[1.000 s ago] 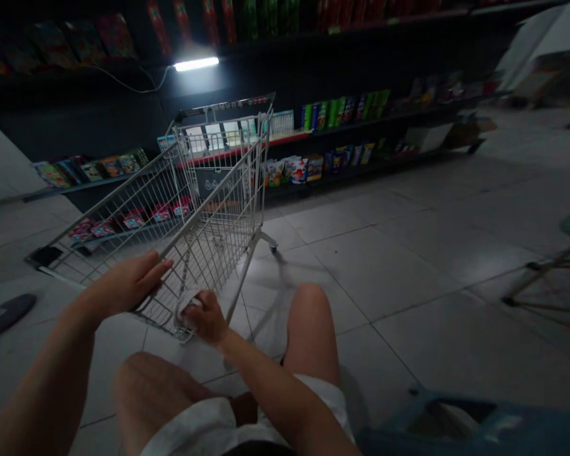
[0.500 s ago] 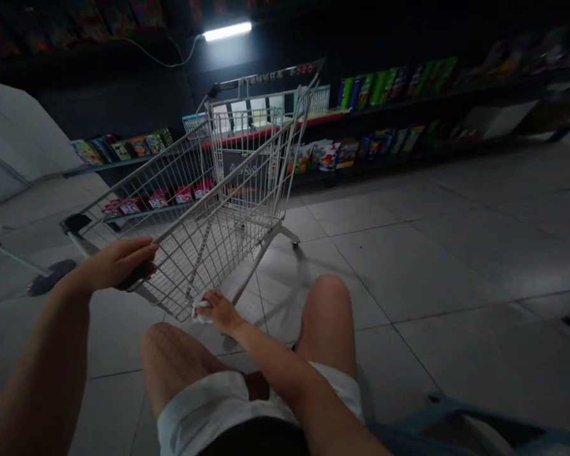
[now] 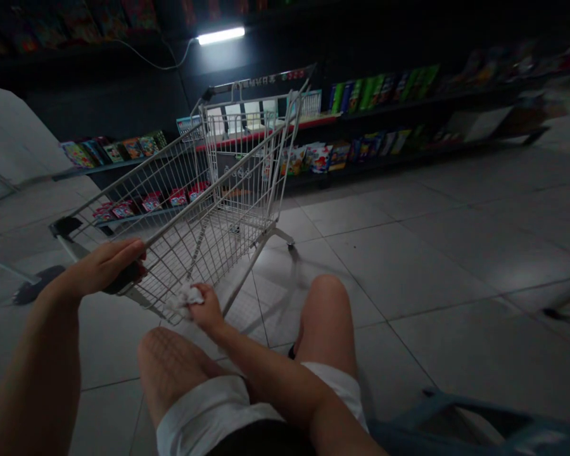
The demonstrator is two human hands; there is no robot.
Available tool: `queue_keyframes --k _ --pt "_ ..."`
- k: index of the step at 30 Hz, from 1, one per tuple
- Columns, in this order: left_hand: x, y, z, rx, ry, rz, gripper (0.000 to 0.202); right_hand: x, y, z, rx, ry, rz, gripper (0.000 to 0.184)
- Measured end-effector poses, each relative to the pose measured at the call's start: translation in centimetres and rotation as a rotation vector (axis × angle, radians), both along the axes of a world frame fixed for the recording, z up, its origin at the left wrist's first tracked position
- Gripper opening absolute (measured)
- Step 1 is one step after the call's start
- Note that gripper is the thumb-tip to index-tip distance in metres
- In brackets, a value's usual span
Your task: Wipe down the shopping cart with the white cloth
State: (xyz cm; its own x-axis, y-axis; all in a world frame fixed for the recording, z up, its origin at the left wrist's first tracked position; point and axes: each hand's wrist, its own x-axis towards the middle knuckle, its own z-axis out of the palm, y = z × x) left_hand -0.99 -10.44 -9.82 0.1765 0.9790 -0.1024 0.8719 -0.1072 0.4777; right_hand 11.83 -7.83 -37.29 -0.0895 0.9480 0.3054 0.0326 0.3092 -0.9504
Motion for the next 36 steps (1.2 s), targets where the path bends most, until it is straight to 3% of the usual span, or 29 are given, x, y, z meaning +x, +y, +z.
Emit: queue_keyframes --k 2,4,5,7,9,12,13,15,16,18,20,21,22,24,26,29,32,33,34,36 --pt "0.2 -0.1 0.0 0.001 -0.003 0.005 0.048 3.0 3.9 3.8 0.05 0.134 -0.211 0.036" --pt "0.5 -0.1 0.0 0.007 0.0 -0.009 0.049 4.6 6.9 6.8 0.116 0.133 -0.39 0.034" --pt "0.8 0.0 0.0 0.008 0.001 -0.021 0.049 4.6 7.6 7.5 0.104 0.11 -0.446 0.036" --pt "1.2 0.2 -0.1 0.013 0.003 -0.051 0.048 3.2 7.0 7.0 0.097 0.025 -0.473 0.038" --pt "1.4 0.4 -0.3 0.024 0.009 -0.066 0.048 1.0 4.3 4.6 0.191 -0.097 -0.366 0.037" --pt "1.1 0.6 -0.7 0.029 -0.004 -0.043 0.056 -0.2 1.0 0.8 0.449 -0.341 0.111 0.031" --pt "0.9 0.6 -0.9 0.027 -0.019 -0.028 0.059 0.4 0.9 0.2 0.507 -0.39 0.238 0.029" --pt "0.4 0.7 -1.1 0.022 -0.054 -0.002 0.064 2.9 2.7 0.6 0.55 -0.417 0.289 0.029" --pt "0.3 0.7 -1.2 0.019 -0.068 0.006 0.066 4.5 4.4 1.6 0.534 -0.397 0.201 0.03" --pt "0.2 0.7 -1.2 0.014 -0.081 0.014 0.067 7.3 8.4 4.8 0.409 -0.287 -0.149 0.031" --pt "0.3 0.7 -1.1 0.011 -0.08 0.014 0.067 8.7 11.8 8.7 0.206 -0.108 -0.508 0.039" --pt "0.5 0.7 -1.1 0.013 -0.08 0.013 0.067 8.6 12.7 10.6 0.13 -0.025 -0.616 0.042" --pt "0.6 0.7 -1.0 0.015 -0.08 0.011 0.067 8.0 12.9 12.1 0.098 0.038 -0.673 0.043" --pt "1.0 0.7 -0.9 0.02 -0.08 0.001 0.067 5.6 11.3 13.6 0.212 0.049 -0.62 0.039" --pt "1.3 0.5 -0.8 0.039 -0.064 -0.019 0.066 2.8 7.8 13.0 0.428 -0.059 -0.522 0.03" --pt "1.4 0.3 -0.6 0.088 -0.014 -0.052 0.066 0.5 3.3 9.6 0.894 -0.349 -0.257 0.023" --pt "1.1 0.2 -0.5 0.087 -0.007 -0.057 0.063 2.3 3.8 7.2 1.438 -0.452 -0.045 0.018" --pt "1.0 0.1 -0.5 0.081 -0.017 -0.055 0.063 3.5 5.0 7.2 1.48 -0.437 -0.064 0.017" --pt "1.0 0.1 -0.5 0.074 -0.026 -0.057 0.062 4.9 6.5 7.6 1.416 -0.415 -0.133 0.015" --pt "1.0 0.0 -0.4 0.068 -0.037 -0.068 0.062 7.1 9.3 9.7 1.08 -0.335 -0.364 0.013"
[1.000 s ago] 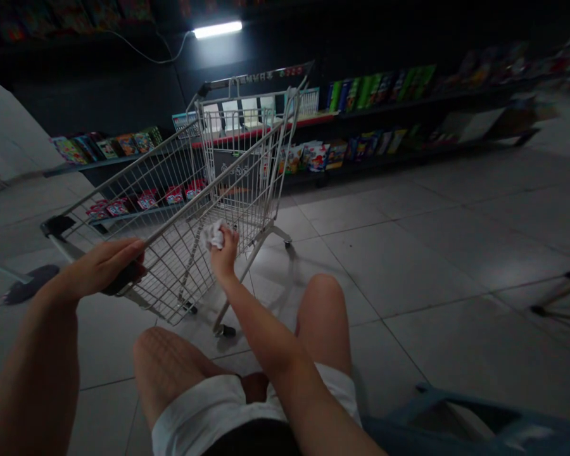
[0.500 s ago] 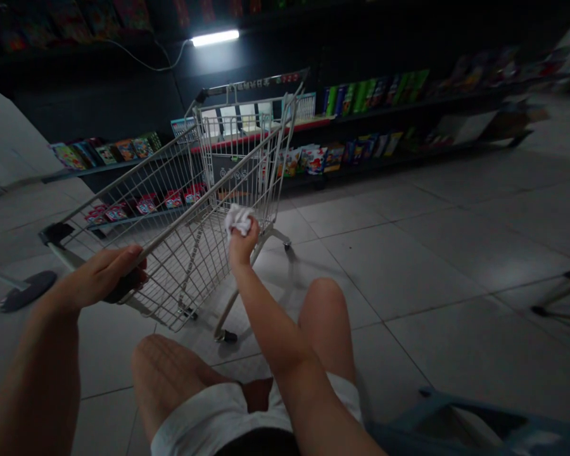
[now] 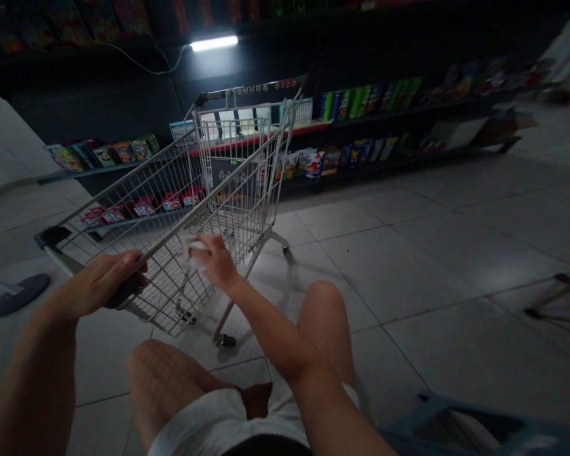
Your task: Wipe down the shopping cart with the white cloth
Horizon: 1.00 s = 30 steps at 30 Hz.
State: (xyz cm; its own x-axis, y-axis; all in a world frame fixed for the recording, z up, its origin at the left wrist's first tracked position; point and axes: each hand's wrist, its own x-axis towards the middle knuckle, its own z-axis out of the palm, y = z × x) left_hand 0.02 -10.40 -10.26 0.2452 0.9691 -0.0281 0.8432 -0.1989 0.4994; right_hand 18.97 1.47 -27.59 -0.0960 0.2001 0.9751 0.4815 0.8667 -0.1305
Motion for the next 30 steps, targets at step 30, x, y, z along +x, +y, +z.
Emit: queue_keyframes --k 30 --pt "0.5 0.0 -0.5 0.121 0.371 -0.053 0.034 5.3 3.1 13.9 -0.363 -0.585 -0.207 0.035"
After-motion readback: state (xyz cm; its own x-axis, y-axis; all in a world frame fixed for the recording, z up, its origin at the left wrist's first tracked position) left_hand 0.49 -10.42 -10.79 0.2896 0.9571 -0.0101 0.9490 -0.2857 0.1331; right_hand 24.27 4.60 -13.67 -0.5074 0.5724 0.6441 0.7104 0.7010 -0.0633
